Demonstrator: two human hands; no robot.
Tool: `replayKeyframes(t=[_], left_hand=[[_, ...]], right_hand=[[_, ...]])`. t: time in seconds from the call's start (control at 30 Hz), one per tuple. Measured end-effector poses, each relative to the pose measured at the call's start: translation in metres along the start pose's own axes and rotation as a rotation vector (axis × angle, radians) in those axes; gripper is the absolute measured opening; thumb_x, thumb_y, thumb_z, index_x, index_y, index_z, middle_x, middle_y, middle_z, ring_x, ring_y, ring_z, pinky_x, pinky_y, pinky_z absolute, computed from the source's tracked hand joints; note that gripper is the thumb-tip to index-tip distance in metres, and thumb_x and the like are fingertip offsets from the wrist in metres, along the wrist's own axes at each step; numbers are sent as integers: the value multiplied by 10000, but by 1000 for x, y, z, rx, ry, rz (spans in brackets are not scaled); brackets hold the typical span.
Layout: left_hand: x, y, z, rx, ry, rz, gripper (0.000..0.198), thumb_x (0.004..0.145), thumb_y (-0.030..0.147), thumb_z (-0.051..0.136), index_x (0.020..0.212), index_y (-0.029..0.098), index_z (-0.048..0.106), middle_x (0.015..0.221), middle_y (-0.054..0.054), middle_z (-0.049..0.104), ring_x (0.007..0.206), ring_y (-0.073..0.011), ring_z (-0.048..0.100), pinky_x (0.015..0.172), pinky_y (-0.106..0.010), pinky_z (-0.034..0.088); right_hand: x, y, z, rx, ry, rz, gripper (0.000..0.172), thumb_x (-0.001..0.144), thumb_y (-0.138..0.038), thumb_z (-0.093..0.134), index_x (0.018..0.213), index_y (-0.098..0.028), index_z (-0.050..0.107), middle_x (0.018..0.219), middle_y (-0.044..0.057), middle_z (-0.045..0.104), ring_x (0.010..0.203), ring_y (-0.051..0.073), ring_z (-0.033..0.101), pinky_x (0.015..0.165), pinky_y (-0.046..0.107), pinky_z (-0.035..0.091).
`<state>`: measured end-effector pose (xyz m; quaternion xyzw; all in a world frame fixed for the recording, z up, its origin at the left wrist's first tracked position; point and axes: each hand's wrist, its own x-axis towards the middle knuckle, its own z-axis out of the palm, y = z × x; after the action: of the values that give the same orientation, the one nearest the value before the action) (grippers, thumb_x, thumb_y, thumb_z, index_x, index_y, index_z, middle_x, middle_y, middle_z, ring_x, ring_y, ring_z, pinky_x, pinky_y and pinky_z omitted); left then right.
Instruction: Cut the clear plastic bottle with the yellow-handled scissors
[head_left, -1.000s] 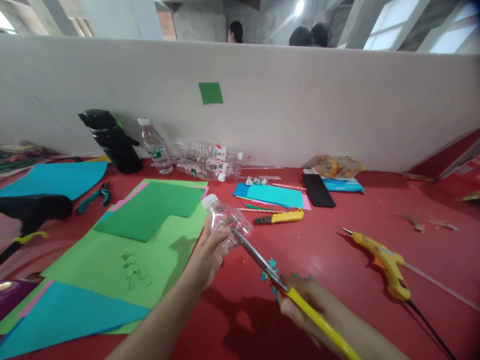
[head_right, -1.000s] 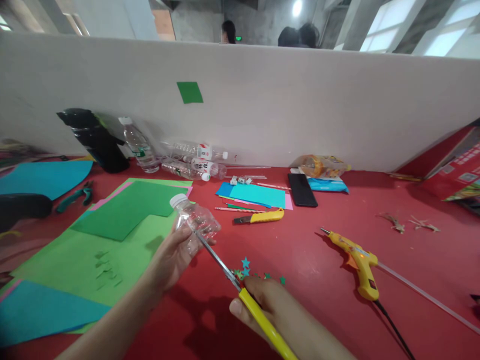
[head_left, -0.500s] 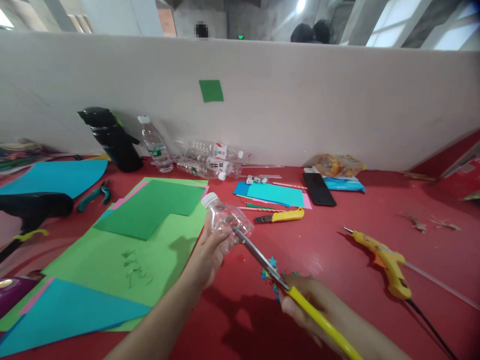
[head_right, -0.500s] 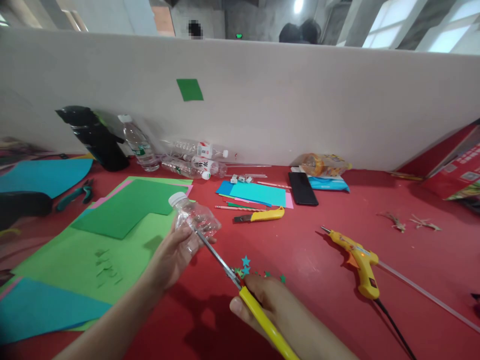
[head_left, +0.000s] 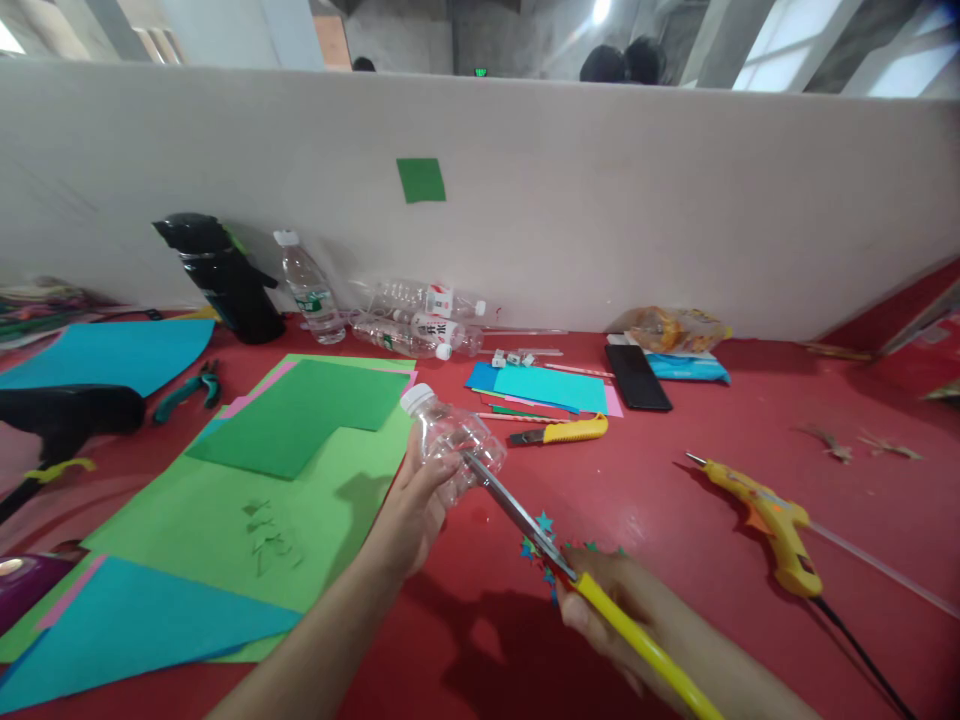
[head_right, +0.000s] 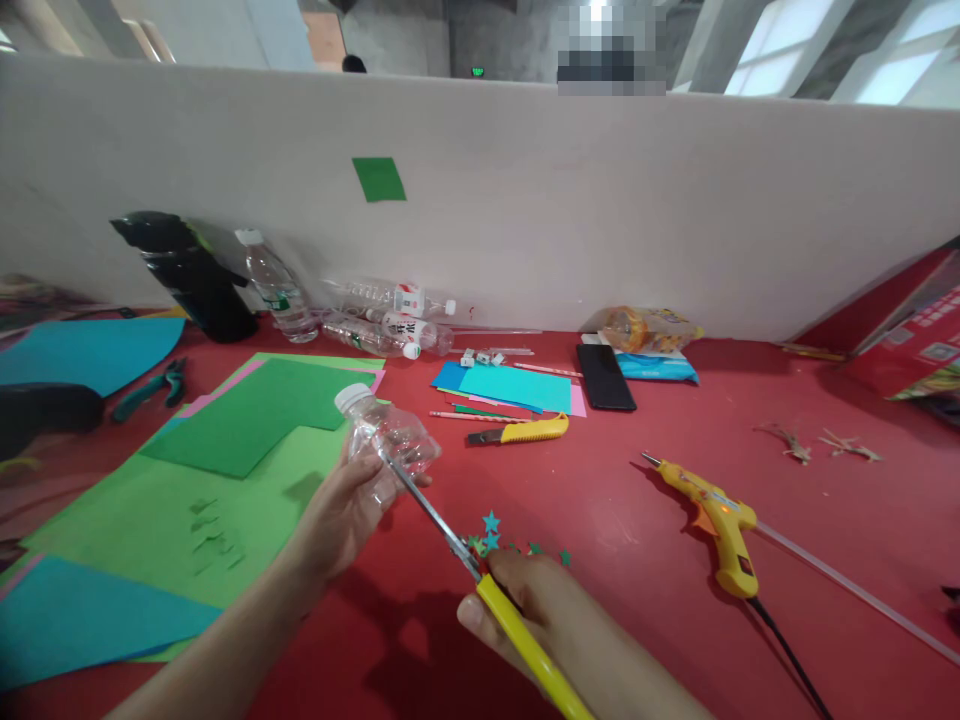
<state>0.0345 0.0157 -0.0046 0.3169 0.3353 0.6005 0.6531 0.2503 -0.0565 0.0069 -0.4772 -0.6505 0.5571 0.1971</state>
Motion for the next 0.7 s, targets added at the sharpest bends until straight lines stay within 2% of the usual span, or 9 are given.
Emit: replayKeyframes(t=[0.37, 0.53, 0.7], left_hand=[[0, 0, -1, -7, 19, 10, 603, 706, 258, 732, 1271, 281, 523, 1049, -45, 669, 1093, -291, 632, 939, -460, 521], [0, 0, 0, -10, 16, 10, 584, 711, 264, 734, 1256, 276, 527, 1071, -51, 666, 1094, -290, 634, 938, -464, 521], [0, -1, -3, -1, 2, 22, 599, 713, 270, 734, 1271, 276, 515, 1092, -61, 659, 1119, -292, 623, 925, -444, 527]], right_hand=[[2, 4, -1, 4, -52, -17, 518, 901, -730, 418, 752, -235, 388, 558, -82, 335, 455, 79, 303, 427, 228, 213], [8, 15, 1, -97, -2, -94, 503, 912, -700, 406, 731, -231, 374, 610, -69, 286, 519, 94, 278, 450, 237, 208], [11, 20, 3, -130, 30, -69, 479, 897, -655, 461, 712, -225, 361, 612, -72, 258, 546, 100, 251, 472, 258, 186]])
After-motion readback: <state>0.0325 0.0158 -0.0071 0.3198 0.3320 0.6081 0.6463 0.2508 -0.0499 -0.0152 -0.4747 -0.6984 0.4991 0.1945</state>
